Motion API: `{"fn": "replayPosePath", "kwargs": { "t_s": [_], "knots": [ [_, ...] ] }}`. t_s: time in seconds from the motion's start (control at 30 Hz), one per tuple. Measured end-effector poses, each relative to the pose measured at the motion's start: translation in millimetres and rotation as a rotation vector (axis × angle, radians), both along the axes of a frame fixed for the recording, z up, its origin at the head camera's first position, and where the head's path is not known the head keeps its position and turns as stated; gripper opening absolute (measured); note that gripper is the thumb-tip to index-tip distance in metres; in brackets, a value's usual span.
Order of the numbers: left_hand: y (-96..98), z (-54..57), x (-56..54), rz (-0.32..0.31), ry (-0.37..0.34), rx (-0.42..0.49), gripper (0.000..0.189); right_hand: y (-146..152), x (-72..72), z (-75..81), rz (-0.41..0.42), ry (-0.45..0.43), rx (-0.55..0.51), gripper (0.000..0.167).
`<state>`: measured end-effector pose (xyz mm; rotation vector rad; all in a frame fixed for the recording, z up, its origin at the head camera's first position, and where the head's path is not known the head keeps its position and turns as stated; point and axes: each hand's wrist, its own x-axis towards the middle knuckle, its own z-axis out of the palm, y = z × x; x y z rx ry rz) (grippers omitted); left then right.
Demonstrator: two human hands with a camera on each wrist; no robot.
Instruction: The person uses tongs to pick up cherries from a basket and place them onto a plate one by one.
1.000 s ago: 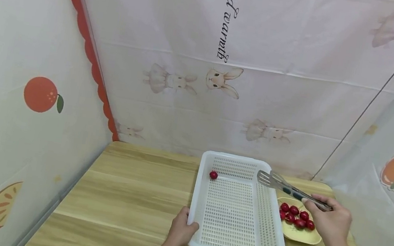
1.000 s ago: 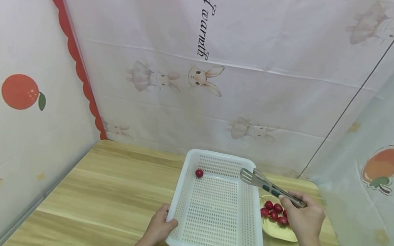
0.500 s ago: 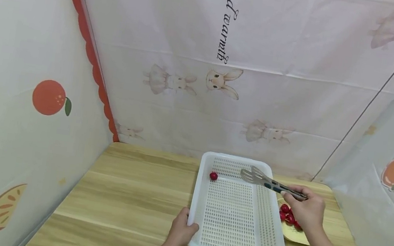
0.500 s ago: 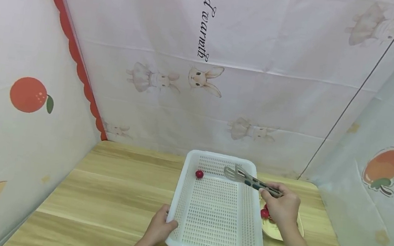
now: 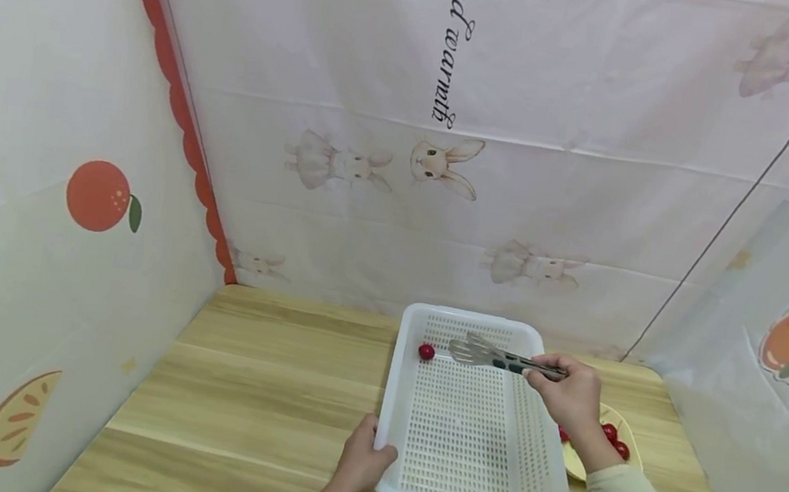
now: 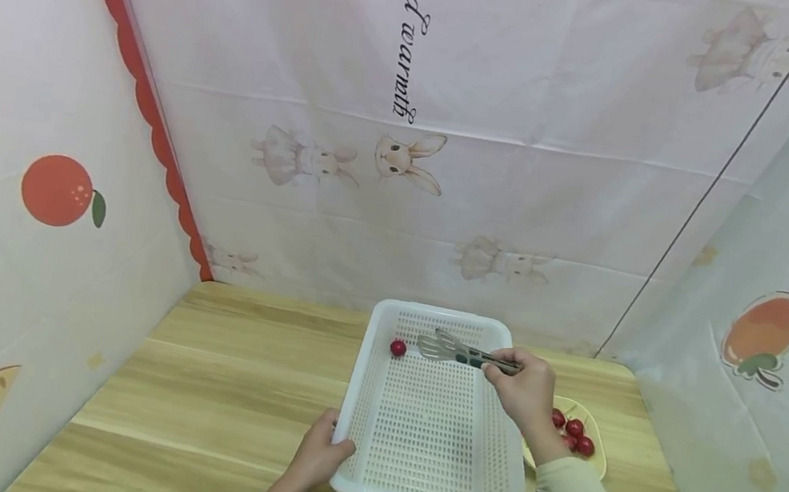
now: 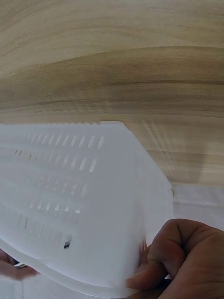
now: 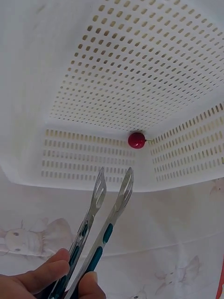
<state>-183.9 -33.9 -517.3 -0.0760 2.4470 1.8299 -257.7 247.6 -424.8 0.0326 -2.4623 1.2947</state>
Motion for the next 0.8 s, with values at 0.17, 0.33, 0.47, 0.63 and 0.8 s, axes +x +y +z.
{"fn": "replayPosePath", "kwargs": {
  "t_s": [0.17,0.33,0.47,0.63,0.8],
  "knots": [
    [0.2,0.1,0.2,-0.002,0.01,0.002,0.036,-11,-7.5,-7.4,0.026,0.015,0.006,0.011],
    [0.2,0.0,-0.1,-0.003,0.015,0.0,0.036,-18,-13.8,-15.4,0.026,-0.001,0.022,0.01],
    [0.4,-0.1,0.3,-0.002,0.017,0.005,0.035,-24,-18.1,-20.5,0.03,-0.024,0.034,0.01],
    [1.2,-1.6,1.3,0.013,0.008,0.008,0.034,-30,-23.1,-27.4,0.04,-0.021,0.052,0.008],
    [1.2,-3.6,2.1,0.009,0.013,0.009,0.036,-36,-27.5,-33.7,0.035,0.02,0.081,0.007]
  ]
}}
